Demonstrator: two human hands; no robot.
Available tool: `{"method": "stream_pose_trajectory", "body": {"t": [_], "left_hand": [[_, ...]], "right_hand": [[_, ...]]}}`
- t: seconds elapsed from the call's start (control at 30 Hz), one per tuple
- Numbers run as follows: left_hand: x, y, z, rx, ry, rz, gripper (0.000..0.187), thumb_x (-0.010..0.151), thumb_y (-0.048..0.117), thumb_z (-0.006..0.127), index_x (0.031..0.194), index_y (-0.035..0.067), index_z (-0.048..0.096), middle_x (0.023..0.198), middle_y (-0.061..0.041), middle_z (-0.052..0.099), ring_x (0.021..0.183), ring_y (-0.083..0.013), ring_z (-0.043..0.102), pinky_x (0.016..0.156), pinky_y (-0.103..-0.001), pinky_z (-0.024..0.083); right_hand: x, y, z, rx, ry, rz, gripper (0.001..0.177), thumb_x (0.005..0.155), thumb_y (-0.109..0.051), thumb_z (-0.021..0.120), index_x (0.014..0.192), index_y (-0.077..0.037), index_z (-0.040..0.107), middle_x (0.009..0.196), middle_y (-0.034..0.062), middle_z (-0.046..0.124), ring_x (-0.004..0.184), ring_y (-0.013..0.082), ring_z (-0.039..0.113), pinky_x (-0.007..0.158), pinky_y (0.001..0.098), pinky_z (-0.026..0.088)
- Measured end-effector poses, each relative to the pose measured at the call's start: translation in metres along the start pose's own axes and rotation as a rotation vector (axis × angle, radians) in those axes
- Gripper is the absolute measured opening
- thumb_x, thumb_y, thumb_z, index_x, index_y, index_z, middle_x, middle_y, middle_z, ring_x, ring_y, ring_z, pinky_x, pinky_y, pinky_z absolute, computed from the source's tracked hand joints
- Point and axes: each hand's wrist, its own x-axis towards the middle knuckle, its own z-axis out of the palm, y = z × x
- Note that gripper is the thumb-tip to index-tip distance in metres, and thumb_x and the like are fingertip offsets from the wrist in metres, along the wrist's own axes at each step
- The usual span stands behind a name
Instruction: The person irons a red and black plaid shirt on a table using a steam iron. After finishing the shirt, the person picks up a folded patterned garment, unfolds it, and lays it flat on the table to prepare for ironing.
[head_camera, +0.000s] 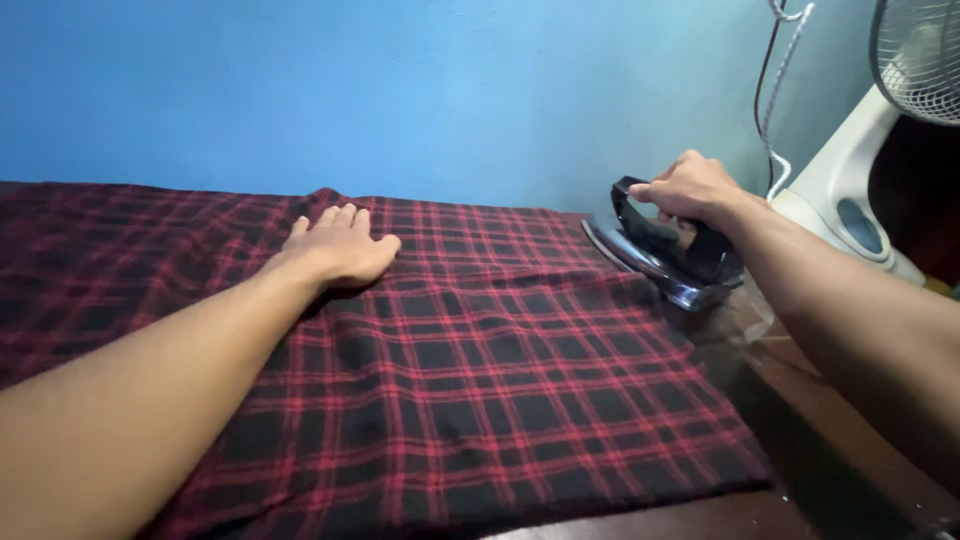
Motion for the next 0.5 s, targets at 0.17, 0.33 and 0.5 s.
{"method": "stream_pose_trajectory", "body": {"t": [0.17,0.33,0.5], "left_hand": [[-0.001,0.0,0.0,0.018,-0.002,0.014,0.082,0.098,0.056,0.033,0.164,0.01,0.015,0.173,-0.008,0.009,0.16,-0.0261,0.006,0.129,-0.053,0.008],[0.003,-0.001,0.003,-0.007,0.027,0.054,0.081,0.096,0.055,0.037,0.16,0.008,0.023,0.17,-0.01,0.015,0.157,-0.0287,0.012,0.127,-0.053,0.011],[0.009,-0.02,0.001,-0.41,0.367,0.175,0.067,0.083,0.047,0.05,0.137,0.011,0.064,0.136,-0.02,0.067,0.13,-0.0349,0.061,0.113,-0.043,0.046]], "right_hand": [[-0.009,0.017,-0.007,-0.043,-0.028,0.028,0.046,0.088,-0.05,0.077,0.103,-0.006,0.084,0.082,0.0117,0.079,0.072,0.0255,0.072,0.072,0.0404,0.057],[-0.04,-0.029,-0.002,-0.499,0.155,-0.071,0.053,0.086,-0.045,0.078,0.129,-0.015,0.069,0.124,0.0171,0.063,0.12,0.0344,0.057,0.096,0.0525,0.046],[-0.079,-0.112,0.057,-0.013,-0.111,-0.46,0.069,0.088,-0.053,0.068,0.142,-0.01,0.062,0.149,0.0189,0.059,0.141,0.0337,0.054,0.121,0.0441,0.043]]}}
